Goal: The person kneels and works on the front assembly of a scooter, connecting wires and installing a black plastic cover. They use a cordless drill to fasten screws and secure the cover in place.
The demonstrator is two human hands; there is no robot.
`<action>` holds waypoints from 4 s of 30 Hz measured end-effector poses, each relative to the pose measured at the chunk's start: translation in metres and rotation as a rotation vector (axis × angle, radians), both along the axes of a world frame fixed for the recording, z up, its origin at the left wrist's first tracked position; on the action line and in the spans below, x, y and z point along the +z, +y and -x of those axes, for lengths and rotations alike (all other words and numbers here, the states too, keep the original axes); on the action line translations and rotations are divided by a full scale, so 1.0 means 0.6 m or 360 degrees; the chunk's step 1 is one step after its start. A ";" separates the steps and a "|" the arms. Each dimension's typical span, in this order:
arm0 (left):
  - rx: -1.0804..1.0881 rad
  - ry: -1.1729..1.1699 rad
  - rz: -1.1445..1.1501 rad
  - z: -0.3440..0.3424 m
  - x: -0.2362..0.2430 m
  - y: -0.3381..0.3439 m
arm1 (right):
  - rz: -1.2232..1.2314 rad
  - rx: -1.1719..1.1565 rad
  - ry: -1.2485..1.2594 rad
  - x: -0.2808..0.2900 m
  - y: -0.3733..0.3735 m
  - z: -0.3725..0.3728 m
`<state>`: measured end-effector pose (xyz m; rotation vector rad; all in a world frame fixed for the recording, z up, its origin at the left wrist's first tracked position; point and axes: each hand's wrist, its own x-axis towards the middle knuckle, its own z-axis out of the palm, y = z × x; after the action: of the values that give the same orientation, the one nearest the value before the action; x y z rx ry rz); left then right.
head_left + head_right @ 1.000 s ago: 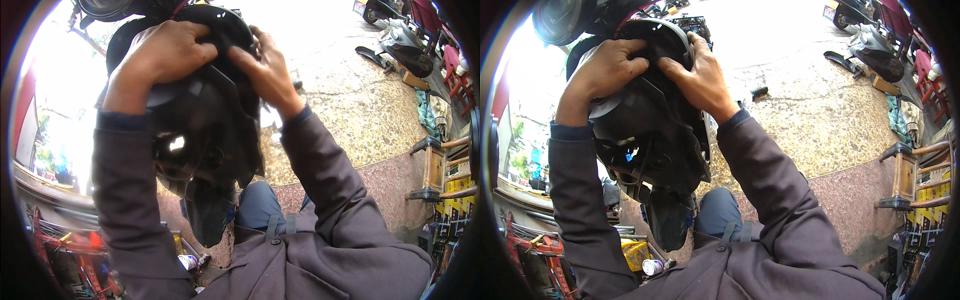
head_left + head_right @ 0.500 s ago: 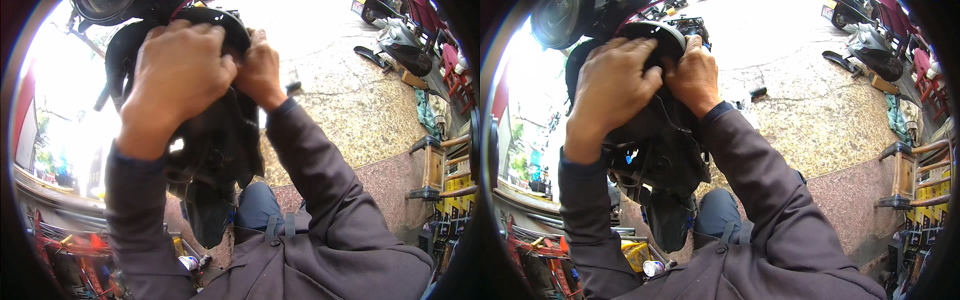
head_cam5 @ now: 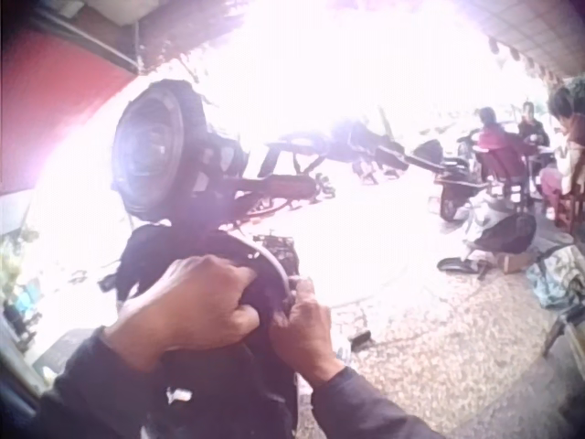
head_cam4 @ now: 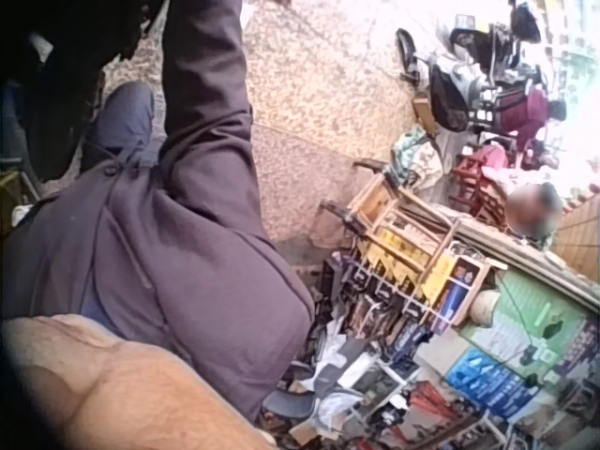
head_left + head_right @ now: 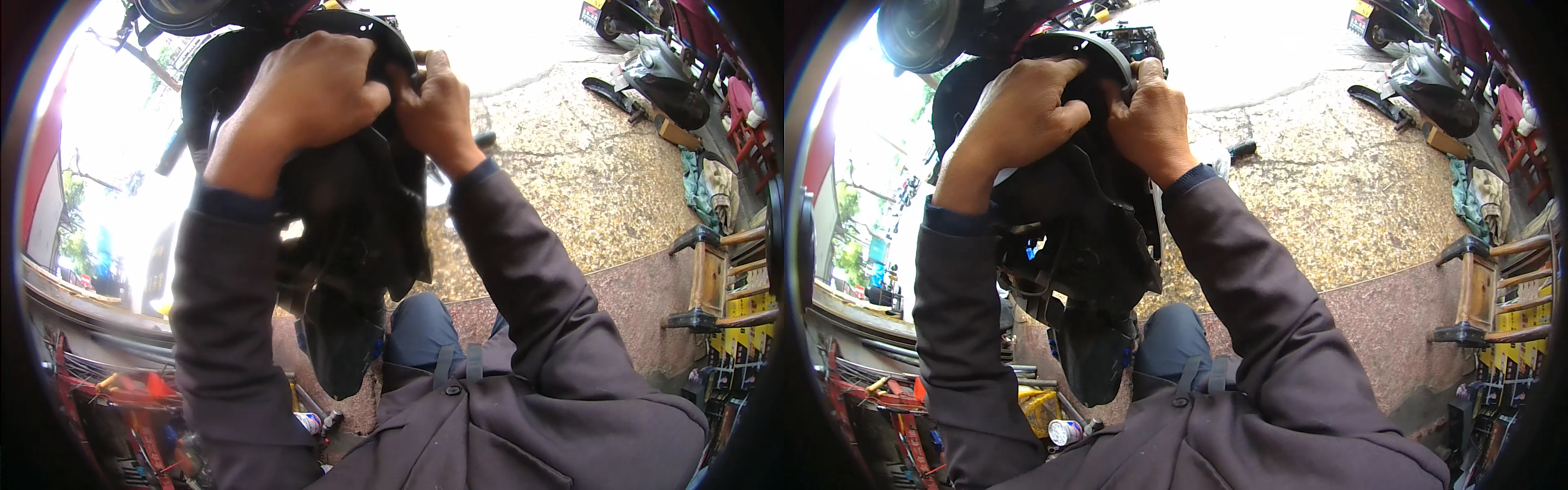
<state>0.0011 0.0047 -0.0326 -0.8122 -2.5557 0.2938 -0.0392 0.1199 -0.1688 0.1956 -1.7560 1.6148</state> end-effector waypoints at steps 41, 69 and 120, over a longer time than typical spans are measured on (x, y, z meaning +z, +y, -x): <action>-0.0049 0.0023 -0.1083 -0.078 -0.038 -0.141 | 0.0080 0.0829 -0.0003 -0.094 0.037 -0.030; -0.0377 0.0555 -0.1479 -0.066 -0.065 -0.230 | -0.0204 0.0246 0.0578 -0.102 0.026 -0.119; 0.0444 0.0208 -0.2177 -0.060 -0.132 -0.324 | 0.0625 0.0477 0.0112 -0.044 -0.047 -0.069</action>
<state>0.0374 -0.1897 -0.1118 0.0989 -2.0220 -1.1521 0.0023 0.0919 -0.1953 0.3345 -1.3690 2.1050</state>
